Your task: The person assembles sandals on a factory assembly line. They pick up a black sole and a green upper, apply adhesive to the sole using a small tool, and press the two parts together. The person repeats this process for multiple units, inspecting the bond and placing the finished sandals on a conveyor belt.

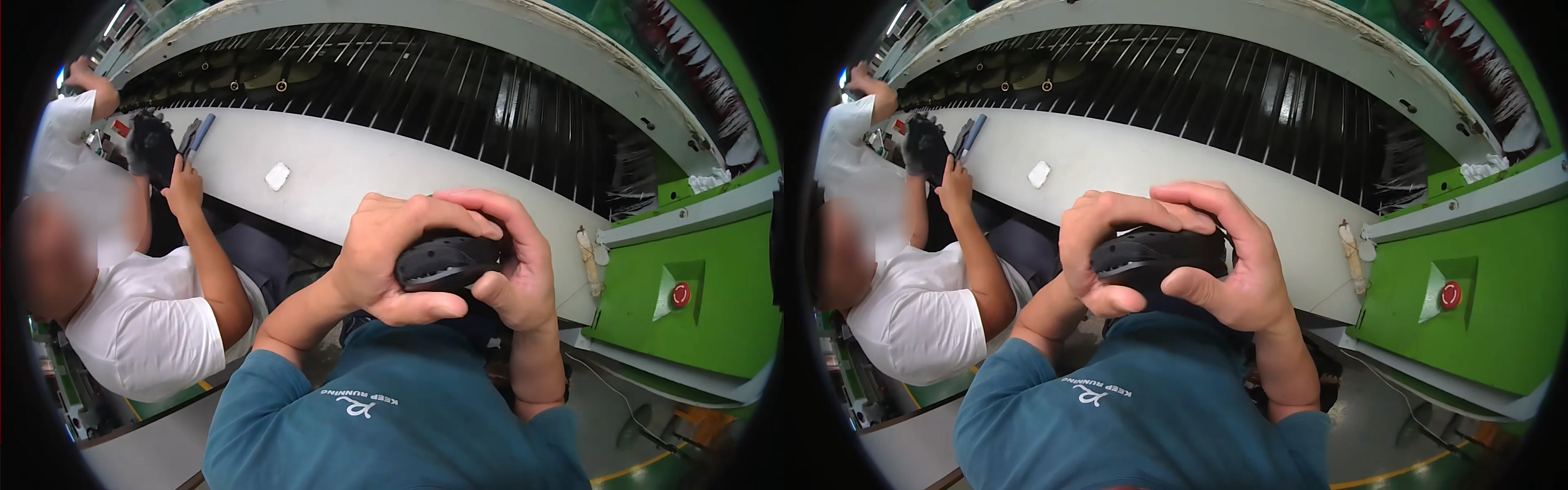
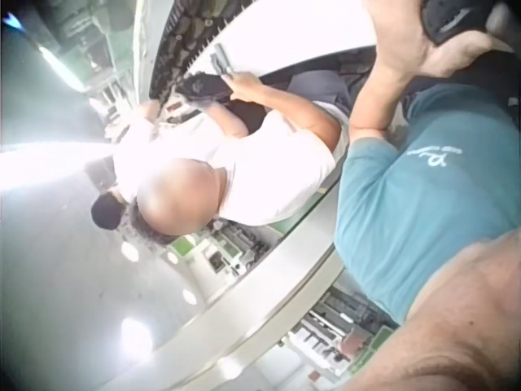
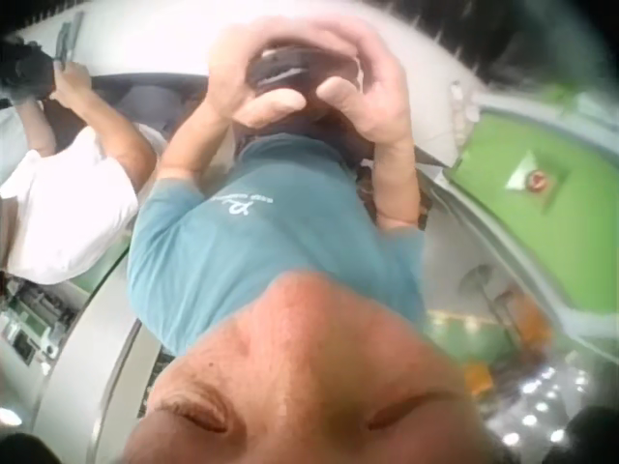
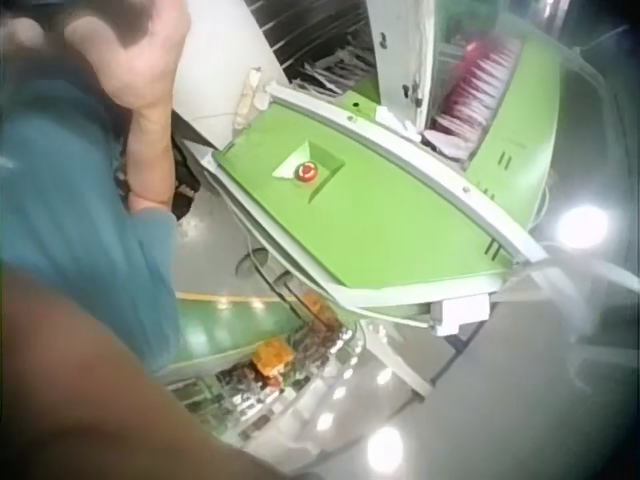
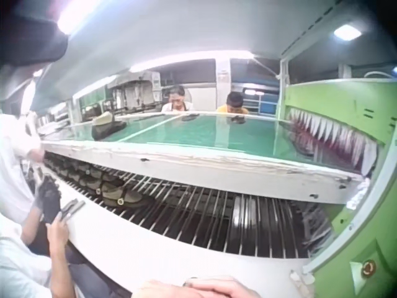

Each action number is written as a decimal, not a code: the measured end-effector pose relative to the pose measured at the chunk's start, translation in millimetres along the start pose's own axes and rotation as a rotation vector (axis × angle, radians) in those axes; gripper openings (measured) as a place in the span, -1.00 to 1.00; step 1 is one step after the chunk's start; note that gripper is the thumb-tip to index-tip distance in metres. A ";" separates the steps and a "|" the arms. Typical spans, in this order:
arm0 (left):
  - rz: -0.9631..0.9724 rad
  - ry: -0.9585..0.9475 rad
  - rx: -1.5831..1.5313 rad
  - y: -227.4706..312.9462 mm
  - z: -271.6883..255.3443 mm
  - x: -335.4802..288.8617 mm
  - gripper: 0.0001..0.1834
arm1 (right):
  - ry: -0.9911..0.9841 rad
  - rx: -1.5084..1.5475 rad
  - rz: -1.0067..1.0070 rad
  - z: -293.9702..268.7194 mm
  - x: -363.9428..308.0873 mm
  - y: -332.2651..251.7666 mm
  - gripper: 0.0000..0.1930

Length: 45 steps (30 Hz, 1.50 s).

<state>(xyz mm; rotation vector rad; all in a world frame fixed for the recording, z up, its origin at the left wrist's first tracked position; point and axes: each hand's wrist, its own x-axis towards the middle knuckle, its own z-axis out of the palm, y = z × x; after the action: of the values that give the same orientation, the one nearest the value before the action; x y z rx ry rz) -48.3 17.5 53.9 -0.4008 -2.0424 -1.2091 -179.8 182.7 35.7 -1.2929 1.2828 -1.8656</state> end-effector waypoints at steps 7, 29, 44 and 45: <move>0.176 0.109 0.036 -8.5 30.0 4.6 -0.48 | -0.024 -0.195 -0.109 -1.2 2.1 -31.9 -0.20; 0.159 0.043 0.048 -9.5 42.2 18.6 -0.39 | 0.075 -0.173 -0.107 -9.9 -9.4 -35.6 -0.34; 0.120 -0.004 0.021 -15.3 31.0 9.6 -0.33 | -0.022 0.012 0.028 -19.7 4.7 -31.7 -0.23; 0.105 -0.008 0.019 -15.9 31.4 8.0 -0.31 | -0.032 0.013 0.027 -21.0 5.6 -31.8 -0.22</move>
<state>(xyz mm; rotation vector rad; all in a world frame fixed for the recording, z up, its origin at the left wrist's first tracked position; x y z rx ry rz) -76.4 35.5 40.1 -0.4983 -2.0117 -1.1260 -198.3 199.6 65.0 -1.2874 1.2630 -1.8251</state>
